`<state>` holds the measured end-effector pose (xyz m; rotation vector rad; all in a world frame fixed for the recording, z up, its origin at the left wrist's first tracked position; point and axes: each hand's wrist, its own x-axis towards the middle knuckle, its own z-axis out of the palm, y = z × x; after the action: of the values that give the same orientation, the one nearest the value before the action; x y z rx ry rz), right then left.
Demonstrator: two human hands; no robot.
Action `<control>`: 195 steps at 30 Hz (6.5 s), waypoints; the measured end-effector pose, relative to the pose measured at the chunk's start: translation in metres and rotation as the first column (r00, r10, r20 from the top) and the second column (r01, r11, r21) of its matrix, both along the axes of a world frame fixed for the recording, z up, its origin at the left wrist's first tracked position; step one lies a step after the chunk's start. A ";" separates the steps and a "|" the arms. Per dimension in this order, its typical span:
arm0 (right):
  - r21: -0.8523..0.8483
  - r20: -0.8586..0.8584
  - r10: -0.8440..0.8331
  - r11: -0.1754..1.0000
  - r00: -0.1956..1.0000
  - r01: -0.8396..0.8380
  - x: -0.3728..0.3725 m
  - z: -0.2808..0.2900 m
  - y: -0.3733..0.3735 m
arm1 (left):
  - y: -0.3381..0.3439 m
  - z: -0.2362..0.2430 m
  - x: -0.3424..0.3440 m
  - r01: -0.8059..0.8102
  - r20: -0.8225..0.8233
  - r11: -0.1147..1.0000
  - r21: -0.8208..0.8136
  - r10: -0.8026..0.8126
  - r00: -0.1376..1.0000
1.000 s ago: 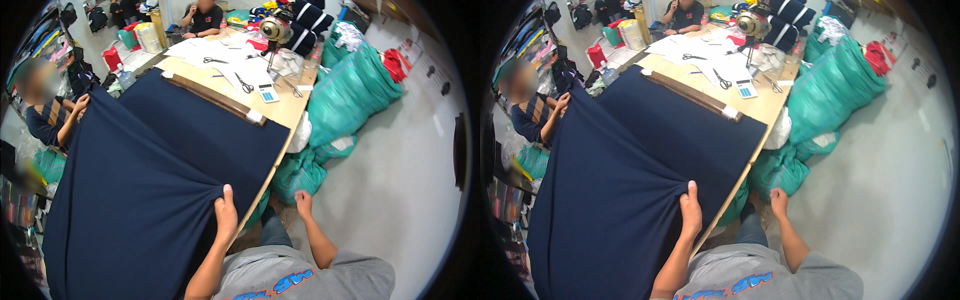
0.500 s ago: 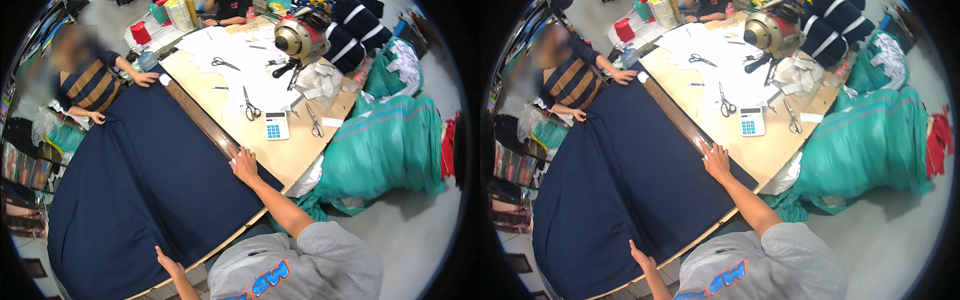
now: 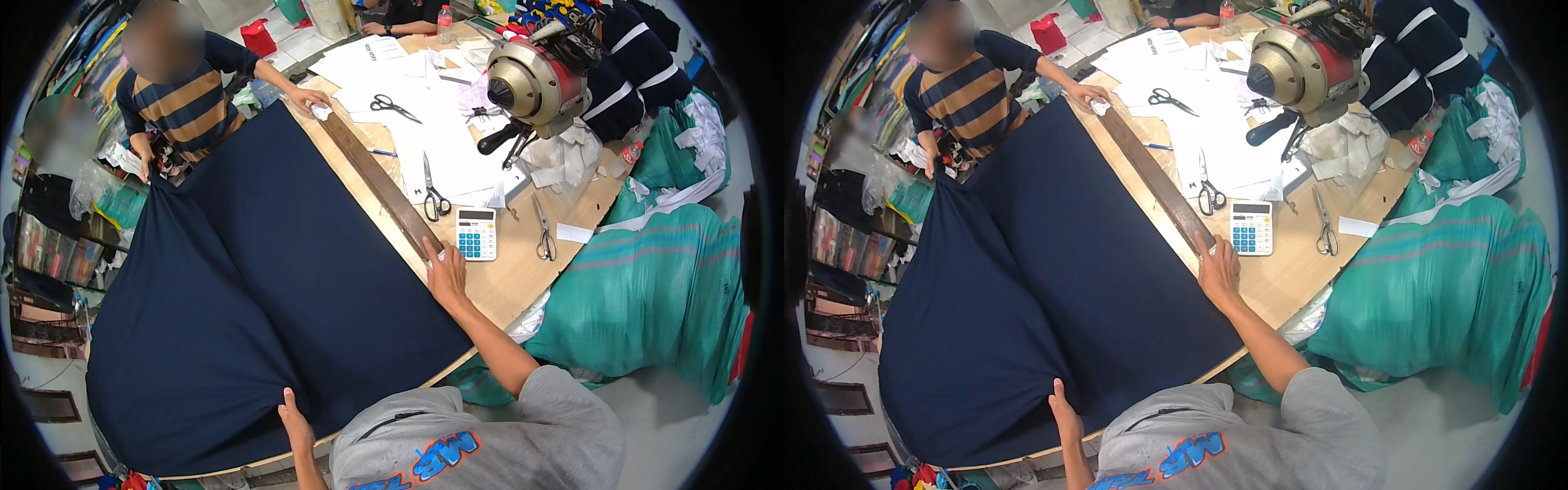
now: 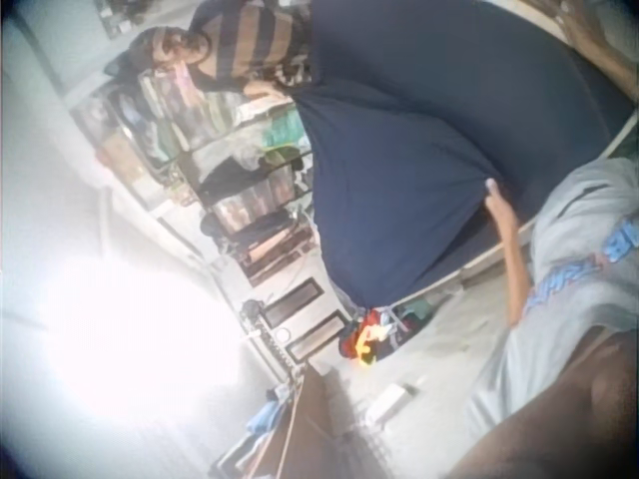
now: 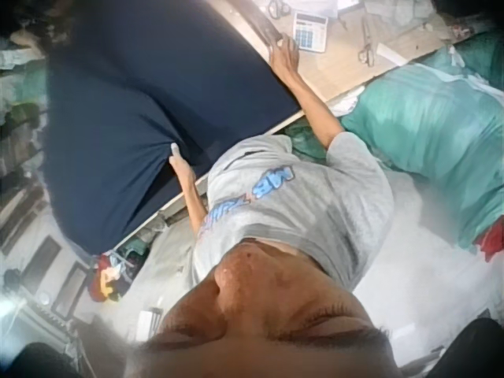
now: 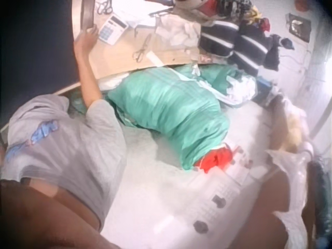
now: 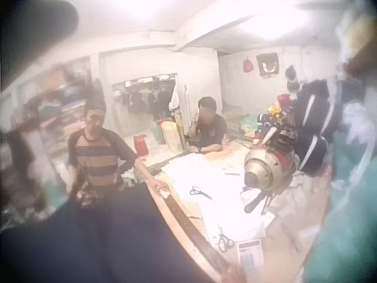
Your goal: The person uses a rotary cutter and a long metal ruler to cut a large piece of dark blue fabric on a table. They repeatedly measure, align the ruler, and cut sections of the fabric while another person assists by holding the fabric.
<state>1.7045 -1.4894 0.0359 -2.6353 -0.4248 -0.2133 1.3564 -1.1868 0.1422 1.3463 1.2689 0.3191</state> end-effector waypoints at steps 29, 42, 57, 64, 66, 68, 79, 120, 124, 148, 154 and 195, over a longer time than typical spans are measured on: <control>0.729 -0.668 0.342 0.477 0.661 0.490 -0.249 0.112 0.087 | 0.254 -0.053 -0.217 -0.485 0.426 0.873 -0.045 0.456 0.781; 0.293 -0.875 0.050 0.846 0.481 0.446 -0.174 0.126 0.044 | 0.066 -0.018 -0.148 -0.360 0.499 0.926 0.115 0.259 0.827; 0.506 -0.388 -0.129 0.797 0.912 0.328 -0.129 0.062 -0.011 | 0.108 0.023 -0.107 -0.433 0.315 0.864 0.256 0.349 0.883; 0.635 -0.233 -0.124 0.731 0.965 0.248 -0.127 0.116 -0.036 | 0.106 0.004 -0.145 -0.671 0.381 0.706 0.227 0.570 0.728; 0.601 -0.261 -0.179 0.739 0.949 0.305 -0.132 0.091 -0.058 | 0.072 0.000 -0.137 -0.781 0.393 0.609 0.135 0.691 0.607; 0.580 -0.274 -0.229 0.736 0.934 0.350 -0.139 0.058 -0.069 | 0.062 -0.037 -0.158 -0.738 0.330 0.664 0.120 0.675 0.660; 0.380 -0.422 -0.173 0.858 0.890 0.346 -0.167 -0.020 -0.097 | 0.072 -0.123 -0.217 -0.616 0.247 0.777 -0.130 0.627 0.738; 0.254 -0.243 -0.249 0.916 0.938 0.309 -0.165 -0.008 -0.101 | 0.123 -0.130 -0.243 -0.700 0.164 0.691 0.182 0.681 0.714; 0.177 -0.252 -0.228 0.944 0.940 0.277 -0.171 -0.019 -0.105 | 0.120 -0.155 -0.251 -0.751 0.162 0.655 0.089 0.734 0.659; 0.023 -0.205 -0.298 0.951 0.932 0.309 -0.186 -0.012 -0.100 | 0.115 -0.143 -0.253 -0.716 -0.018 0.694 0.081 0.719 0.695; 0.019 -0.204 -0.367 0.925 0.907 0.379 -0.186 -0.029 -0.095 | 0.113 -0.152 -0.259 -0.751 -0.101 0.650 0.114 0.760 0.642; 0.273 0.003 0.100 0.957 0.995 -0.097 -0.023 -0.027 -0.054 | -0.093 -0.123 -0.034 0.810 -0.701 0.423 0.406 -0.425 0.573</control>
<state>1.6820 -1.5430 0.0087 -2.3378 -0.4856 -0.2089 1.3225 -1.2802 0.0195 2.6455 0.8973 -0.1725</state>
